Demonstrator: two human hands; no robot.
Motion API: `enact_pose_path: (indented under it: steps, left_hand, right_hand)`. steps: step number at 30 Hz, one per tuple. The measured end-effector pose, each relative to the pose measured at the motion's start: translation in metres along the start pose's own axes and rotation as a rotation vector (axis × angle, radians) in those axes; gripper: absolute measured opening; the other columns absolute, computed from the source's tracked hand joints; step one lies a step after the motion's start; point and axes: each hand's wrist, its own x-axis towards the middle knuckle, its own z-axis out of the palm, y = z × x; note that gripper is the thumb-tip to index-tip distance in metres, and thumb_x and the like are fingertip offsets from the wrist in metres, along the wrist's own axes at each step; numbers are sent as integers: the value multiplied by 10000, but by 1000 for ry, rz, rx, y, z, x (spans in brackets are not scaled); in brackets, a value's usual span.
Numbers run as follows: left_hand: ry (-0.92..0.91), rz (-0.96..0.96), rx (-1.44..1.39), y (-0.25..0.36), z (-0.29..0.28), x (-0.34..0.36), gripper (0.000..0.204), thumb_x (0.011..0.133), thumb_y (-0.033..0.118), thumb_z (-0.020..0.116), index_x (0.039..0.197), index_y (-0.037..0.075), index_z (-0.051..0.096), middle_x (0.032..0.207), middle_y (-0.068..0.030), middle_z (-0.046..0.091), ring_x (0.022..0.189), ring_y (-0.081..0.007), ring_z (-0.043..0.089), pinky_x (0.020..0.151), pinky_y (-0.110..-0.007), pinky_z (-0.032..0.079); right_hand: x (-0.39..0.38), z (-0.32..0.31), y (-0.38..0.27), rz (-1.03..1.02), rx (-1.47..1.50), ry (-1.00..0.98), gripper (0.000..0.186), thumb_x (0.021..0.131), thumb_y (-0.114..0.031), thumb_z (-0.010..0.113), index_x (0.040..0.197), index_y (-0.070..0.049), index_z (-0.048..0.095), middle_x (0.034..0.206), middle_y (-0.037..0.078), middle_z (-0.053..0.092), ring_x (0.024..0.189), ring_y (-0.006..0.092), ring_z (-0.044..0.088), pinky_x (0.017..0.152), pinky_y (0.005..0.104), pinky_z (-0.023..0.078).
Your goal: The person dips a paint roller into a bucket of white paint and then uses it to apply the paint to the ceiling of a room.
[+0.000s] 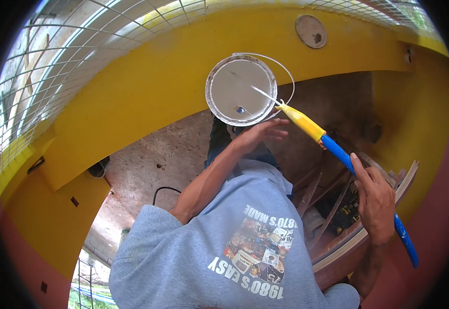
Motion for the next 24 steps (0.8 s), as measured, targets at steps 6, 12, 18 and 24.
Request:
enact_pose_path:
  steps: [6, 12, 18, 24]
  left_hand:
    - [-19, -5, 15, -5, -4, 3, 541, 964, 296, 492, 1421, 60, 324, 1343, -146, 504, 1113, -292, 582, 957, -444, 458]
    - [-53, 8, 59, -5, -6, 4, 493, 988, 304, 423, 1399, 40, 356, 1372, -160, 467, 1154, -301, 557, 980, -448, 445]
    - [-74, -43, 85, -12, -13, 13, 477, 987, 288, 435, 1383, 27, 373, 1346, -170, 481, 1127, -300, 571, 972, -424, 454]
    - [-52, -41, 131, -8, -11, 4, 595, 919, 438, 551, 1327, 18, 443, 1332, -148, 494, 1080, -252, 594, 920, -369, 488]
  right_hand:
    - [-3, 3, -8, 3, -110, -59, 541, 844, -16, 577, 1354, -178, 496, 767, 119, 480, 661, 297, 544, 624, 426, 430]
    - [-10, -18, -20, 18, -176, -102, 522, 863, -58, 579, 1364, -163, 476, 750, 110, 450, 634, 291, 528, 601, 427, 431]
    - [4, -16, -30, -40, -201, -168, 549, 844, -87, 614, 1366, -164, 462, 756, 110, 482, 632, 295, 546, 590, 425, 449]
    - [6, -34, -19, -23, -154, -134, 526, 827, -85, 630, 1333, -152, 502, 752, 123, 510, 652, 305, 552, 608, 429, 441]
